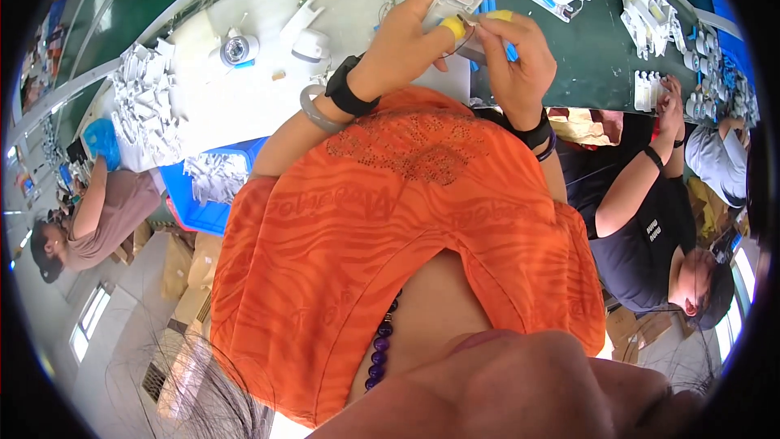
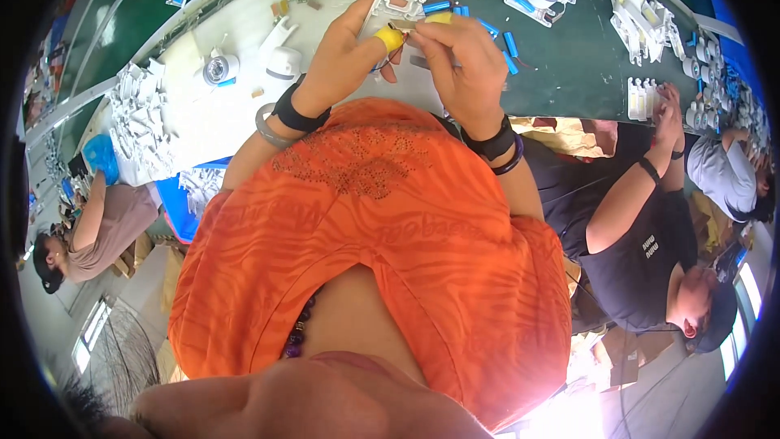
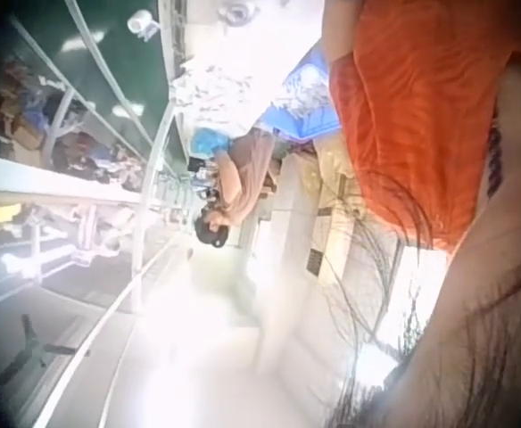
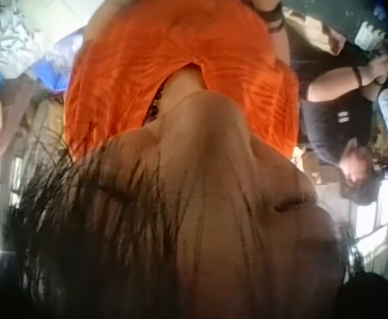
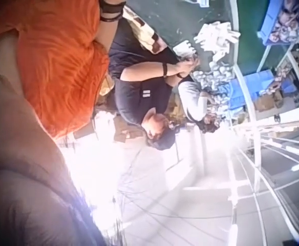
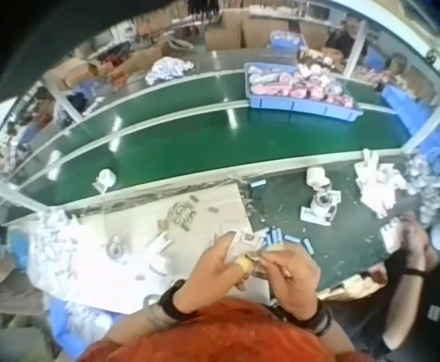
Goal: Assembling small handheld electronic fans on a factory production line.
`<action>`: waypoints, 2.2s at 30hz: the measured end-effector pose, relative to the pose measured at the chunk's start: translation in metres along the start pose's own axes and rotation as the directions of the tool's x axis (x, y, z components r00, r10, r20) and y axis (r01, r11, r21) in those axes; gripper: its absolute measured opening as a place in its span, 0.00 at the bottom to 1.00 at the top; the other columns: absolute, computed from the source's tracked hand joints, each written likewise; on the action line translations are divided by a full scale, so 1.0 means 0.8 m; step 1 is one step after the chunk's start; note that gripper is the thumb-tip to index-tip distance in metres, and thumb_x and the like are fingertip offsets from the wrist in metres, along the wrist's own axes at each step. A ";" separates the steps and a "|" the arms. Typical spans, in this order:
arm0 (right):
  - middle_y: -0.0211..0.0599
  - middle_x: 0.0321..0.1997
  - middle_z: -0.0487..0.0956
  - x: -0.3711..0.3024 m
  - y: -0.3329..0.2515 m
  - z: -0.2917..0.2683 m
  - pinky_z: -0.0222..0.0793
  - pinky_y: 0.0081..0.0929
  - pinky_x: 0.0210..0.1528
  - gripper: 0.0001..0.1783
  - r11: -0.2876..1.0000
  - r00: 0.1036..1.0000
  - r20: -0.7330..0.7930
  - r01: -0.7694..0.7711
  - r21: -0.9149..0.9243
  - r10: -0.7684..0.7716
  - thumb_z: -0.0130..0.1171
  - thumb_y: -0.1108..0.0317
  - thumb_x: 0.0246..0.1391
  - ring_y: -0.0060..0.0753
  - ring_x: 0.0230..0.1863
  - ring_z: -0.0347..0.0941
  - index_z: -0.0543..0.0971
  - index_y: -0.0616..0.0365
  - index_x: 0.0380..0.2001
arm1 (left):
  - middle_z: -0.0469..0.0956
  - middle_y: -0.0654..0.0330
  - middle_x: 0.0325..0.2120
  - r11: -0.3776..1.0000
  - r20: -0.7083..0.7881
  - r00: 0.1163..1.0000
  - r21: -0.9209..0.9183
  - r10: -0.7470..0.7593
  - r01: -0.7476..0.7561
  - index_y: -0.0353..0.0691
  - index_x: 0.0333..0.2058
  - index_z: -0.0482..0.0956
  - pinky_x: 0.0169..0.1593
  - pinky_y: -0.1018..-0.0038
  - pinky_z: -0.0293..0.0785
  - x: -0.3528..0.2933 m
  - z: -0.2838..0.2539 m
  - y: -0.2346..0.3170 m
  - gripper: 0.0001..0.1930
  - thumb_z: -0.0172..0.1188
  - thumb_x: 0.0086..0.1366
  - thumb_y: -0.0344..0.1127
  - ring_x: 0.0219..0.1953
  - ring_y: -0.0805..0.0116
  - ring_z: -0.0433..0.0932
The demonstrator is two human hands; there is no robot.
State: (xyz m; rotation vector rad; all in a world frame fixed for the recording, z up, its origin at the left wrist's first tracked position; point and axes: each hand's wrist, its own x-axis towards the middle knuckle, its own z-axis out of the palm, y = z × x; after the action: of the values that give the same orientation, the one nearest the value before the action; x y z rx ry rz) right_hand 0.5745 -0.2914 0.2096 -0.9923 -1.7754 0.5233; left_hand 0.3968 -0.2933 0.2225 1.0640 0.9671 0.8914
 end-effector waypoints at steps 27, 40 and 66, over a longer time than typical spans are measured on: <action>0.38 0.32 0.75 -0.010 0.016 0.011 0.70 0.23 0.31 0.13 0.997 0.993 -0.092 0.065 -0.039 -0.068 0.68 0.78 0.43 0.33 0.29 0.74 0.82 0.55 0.35 | 0.74 0.62 0.35 0.963 0.014 0.996 0.255 0.087 -0.088 0.37 0.55 0.67 0.33 0.78 0.76 -0.002 0.005 -0.008 0.20 0.49 0.63 0.28 0.30 0.78 0.73; 0.36 0.30 0.76 -0.003 0.020 0.009 0.69 0.30 0.36 0.13 0.994 0.996 -0.055 0.072 -0.078 -0.077 0.68 0.79 0.40 0.38 0.33 0.73 0.82 0.56 0.33 | 0.74 0.49 0.36 0.956 -0.036 0.984 0.247 0.173 -0.159 0.34 0.49 0.70 0.40 0.67 0.71 -0.002 0.008 -0.018 0.17 0.55 0.65 0.37 0.36 0.54 0.75; 0.42 0.41 0.77 0.026 0.051 0.011 0.67 0.35 0.47 0.14 0.991 0.995 -0.015 -0.104 -0.086 0.103 0.63 0.77 0.46 0.46 0.45 0.71 0.77 0.58 0.40 | 0.78 0.57 0.31 0.980 -0.160 0.987 -0.199 -0.010 -0.023 0.36 0.50 0.70 0.24 0.79 0.72 0.050 -0.042 0.035 0.17 0.44 0.72 0.42 0.21 0.74 0.74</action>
State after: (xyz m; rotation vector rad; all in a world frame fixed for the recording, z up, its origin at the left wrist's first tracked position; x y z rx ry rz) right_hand 0.5785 -0.2502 0.1880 -1.1504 -1.7562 0.5086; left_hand 0.3749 -0.2394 0.2352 0.8341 0.9844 1.0693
